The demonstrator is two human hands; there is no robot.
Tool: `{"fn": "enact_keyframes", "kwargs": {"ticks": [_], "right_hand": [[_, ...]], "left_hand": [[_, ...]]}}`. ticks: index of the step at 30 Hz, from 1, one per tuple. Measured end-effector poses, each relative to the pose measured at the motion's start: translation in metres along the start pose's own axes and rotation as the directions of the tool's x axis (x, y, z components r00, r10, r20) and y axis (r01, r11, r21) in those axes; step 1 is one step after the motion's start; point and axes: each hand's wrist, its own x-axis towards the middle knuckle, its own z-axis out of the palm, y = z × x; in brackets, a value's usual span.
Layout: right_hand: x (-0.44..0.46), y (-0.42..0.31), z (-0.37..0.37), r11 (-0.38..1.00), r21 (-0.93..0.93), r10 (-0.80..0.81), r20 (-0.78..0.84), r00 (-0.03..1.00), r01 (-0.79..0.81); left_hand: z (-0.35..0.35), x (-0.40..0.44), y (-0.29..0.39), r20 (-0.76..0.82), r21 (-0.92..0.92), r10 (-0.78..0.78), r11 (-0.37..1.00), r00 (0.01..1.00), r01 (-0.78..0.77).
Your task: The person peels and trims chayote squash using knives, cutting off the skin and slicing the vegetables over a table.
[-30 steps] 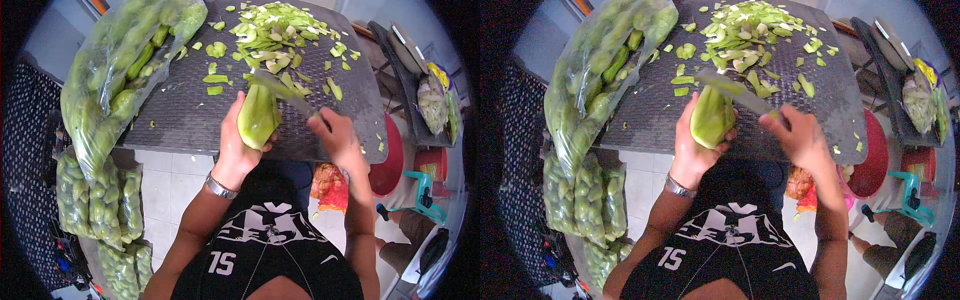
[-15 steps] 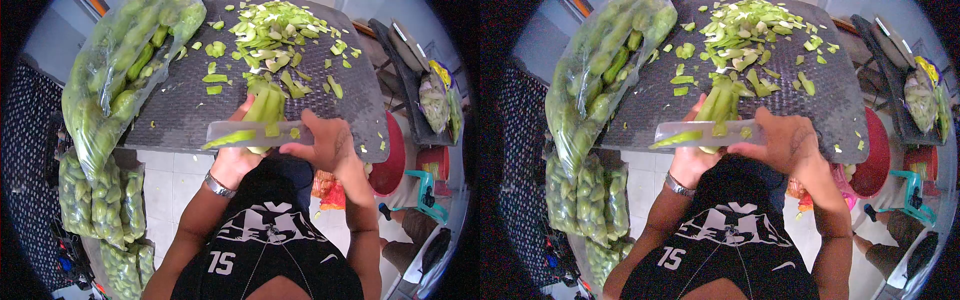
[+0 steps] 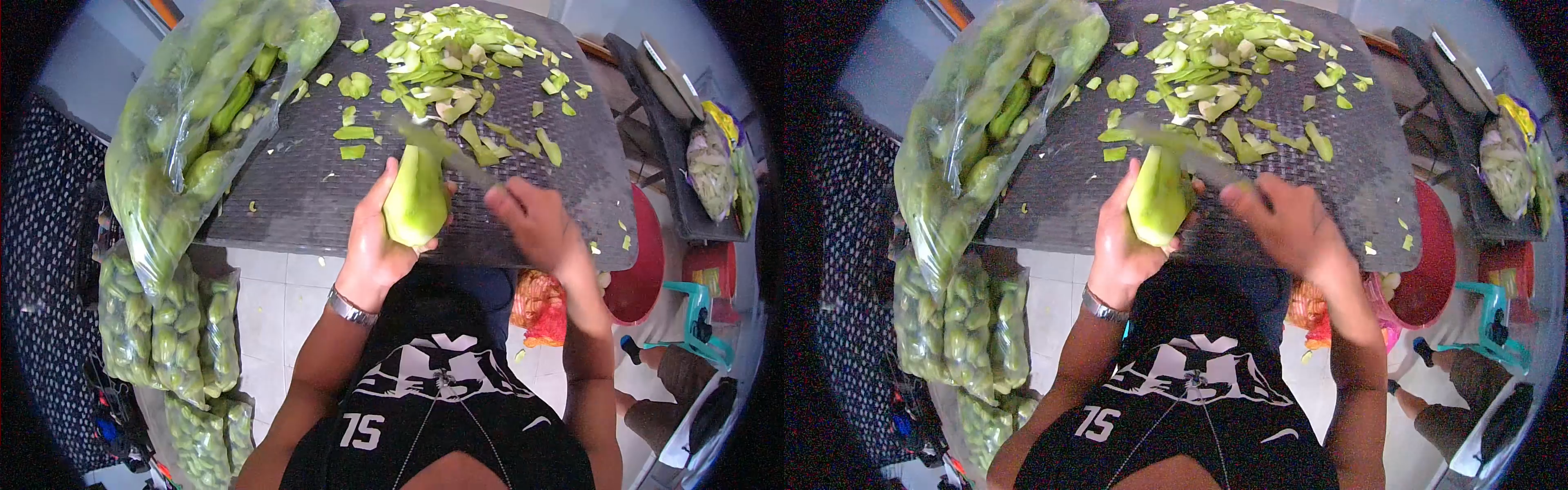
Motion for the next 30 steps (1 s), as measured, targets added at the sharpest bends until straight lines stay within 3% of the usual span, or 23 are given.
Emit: {"fn": "enact_keyframes", "kwargs": {"ticks": [3, 5, 6, 7, 11, 13, 16, 21, 24, 27, 30], "right_hand": [[-0.023, -0.029, 0.01, 0.974, -0.111, -0.188, 0.071, 0.98, 0.195], [-0.03, -0.039, 0.016, 0.927, -0.214, -0.295, 0.086, 0.952, 0.307], [-0.03, -0.041, 0.016, 0.917, -0.246, -0.3, 0.098, 0.949, 0.315], [-0.029, -0.044, 0.015, 0.904, -0.279, -0.306, 0.109, 0.946, 0.324], [-0.025, -0.042, 0.016, 0.856, -0.346, -0.364, 0.123, 0.923, 0.383], [-0.02, -0.04, 0.014, 0.861, -0.339, -0.363, 0.111, 0.925, 0.378], [-0.01, -0.026, 0.009, 0.881, -0.36, -0.298, 0.085, 0.951, 0.308], [0.0, 0.008, -0.006, 0.949, -0.315, -0.02, -0.045, 0.999, 0.005], [-0.002, 0.018, -0.01, 0.964, -0.266, -0.008, -0.12, 0.993, -0.024], [-0.008, 0.01, 0.003, 0.992, -0.081, 0.088, -0.067, 0.994, -0.094], [-0.013, -0.006, 0.019, 0.999, -0.022, 0.038, -0.007, 0.999, -0.038]], "left_hand": [[0.001, 0.004, -0.006, -0.1, -0.015, 0.049, 0.999, 0.994, -0.051], [0.004, 0.003, -0.002, -0.097, 0.108, 0.066, 0.993, 0.993, -0.056], [0.006, 0.003, 0.001, -0.091, 0.169, 0.078, 0.984, 0.993, -0.062], [0.007, 0.003, 0.001, -0.062, 0.094, 0.054, 0.994, 0.997, -0.048], [0.01, 0.006, 0.0, -0.13, 0.075, 0.058, 0.996, 0.99, -0.049], [0.017, 0.004, -0.001, -0.176, 0.069, 0.08, 0.995, 0.981, -0.069], [0.007, -0.003, 0.007, -0.012, -0.055, -0.043, 0.998, 0.999, 0.042], [0.008, -0.008, 0.013, -0.225, 0.097, 0.007, 0.995, 0.974, 0.015], [0.004, -0.007, 0.012, -0.178, 0.13, 0.001, 0.991, 0.984, 0.023], [0.0, -0.001, 0.006, -0.13, 0.131, 0.017, 0.991, 0.991, 0.0], [-0.005, 0.001, -0.001, -0.14, 0.11, 0.043, 0.994, 0.989, -0.028]]}}
